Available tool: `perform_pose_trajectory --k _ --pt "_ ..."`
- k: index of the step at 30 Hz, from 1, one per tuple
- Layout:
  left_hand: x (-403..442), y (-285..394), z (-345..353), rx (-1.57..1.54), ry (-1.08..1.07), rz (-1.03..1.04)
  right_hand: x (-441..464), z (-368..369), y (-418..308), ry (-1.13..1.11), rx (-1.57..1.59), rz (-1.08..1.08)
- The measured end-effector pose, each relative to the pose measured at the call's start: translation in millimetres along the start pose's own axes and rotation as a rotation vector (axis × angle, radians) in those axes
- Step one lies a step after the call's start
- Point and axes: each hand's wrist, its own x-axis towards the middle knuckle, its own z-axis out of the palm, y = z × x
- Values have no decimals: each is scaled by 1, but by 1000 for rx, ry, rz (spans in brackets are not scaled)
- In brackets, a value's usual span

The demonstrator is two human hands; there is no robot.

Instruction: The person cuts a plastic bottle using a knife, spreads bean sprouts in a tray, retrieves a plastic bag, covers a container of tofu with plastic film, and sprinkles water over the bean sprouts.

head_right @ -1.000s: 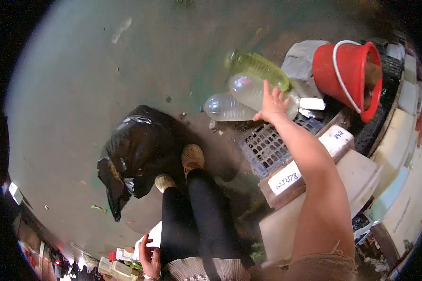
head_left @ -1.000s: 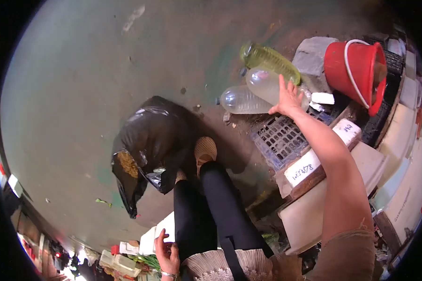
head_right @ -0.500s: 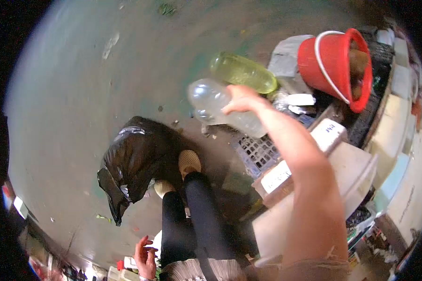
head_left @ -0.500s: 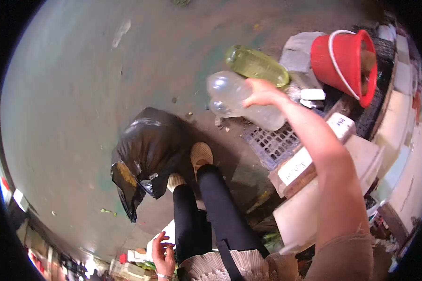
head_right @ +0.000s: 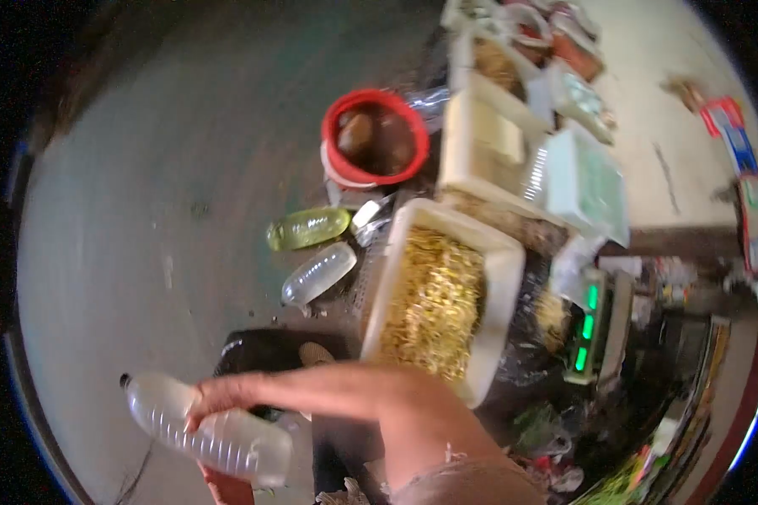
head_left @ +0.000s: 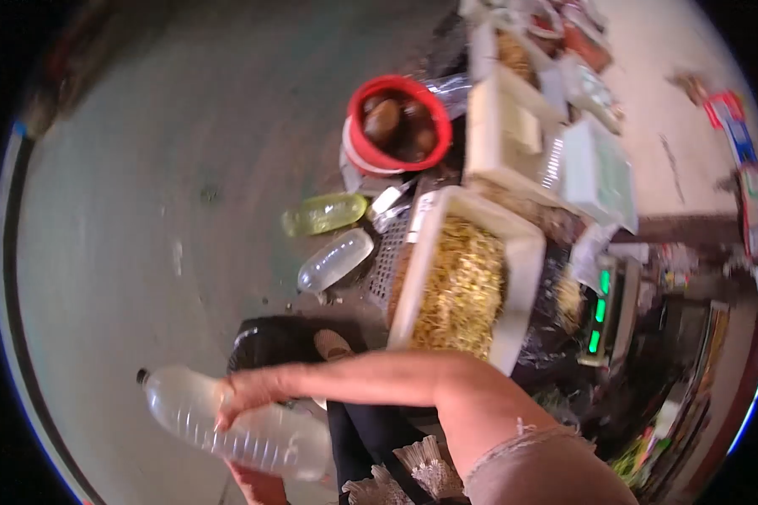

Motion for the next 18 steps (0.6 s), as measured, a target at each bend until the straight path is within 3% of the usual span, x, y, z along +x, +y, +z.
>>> perform_pose_trajectory --k 2,4,5,8,10,12,13,14,16,18 --pt "-30 28 -34 -37 -112 -196 -36 50 -27 129 -157 -165" --pt "-48 42 -58 70 -155 -267 -65 96 -28 449 -434 -242" --pt "-51 52 -58 169 -142 -334 -84 115 -37 497 -476 -163" --pt "-83 80 5 286 -198 -400 -146 165 -55 660 -534 -91" --pt "-87 77 -14 300 -300 -412 -169 186 -41 770 -518 -275" --pt "-89 73 -15 286 -573 -365 -204 210 -38 1126 -869 -454" --pt "-87 75 -17 212 -534 -532 -220 225 -44 1016 -752 -410" --pt "-85 73 -17 220 -530 -593 -233 235 -41 1060 -749 -428" --pt "-93 66 16 307 -583 -592 -262 254 -40 1381 -1008 -587" --pt "-100 58 44 378 -647 -595 -298 283 -34 1440 -999 -613"
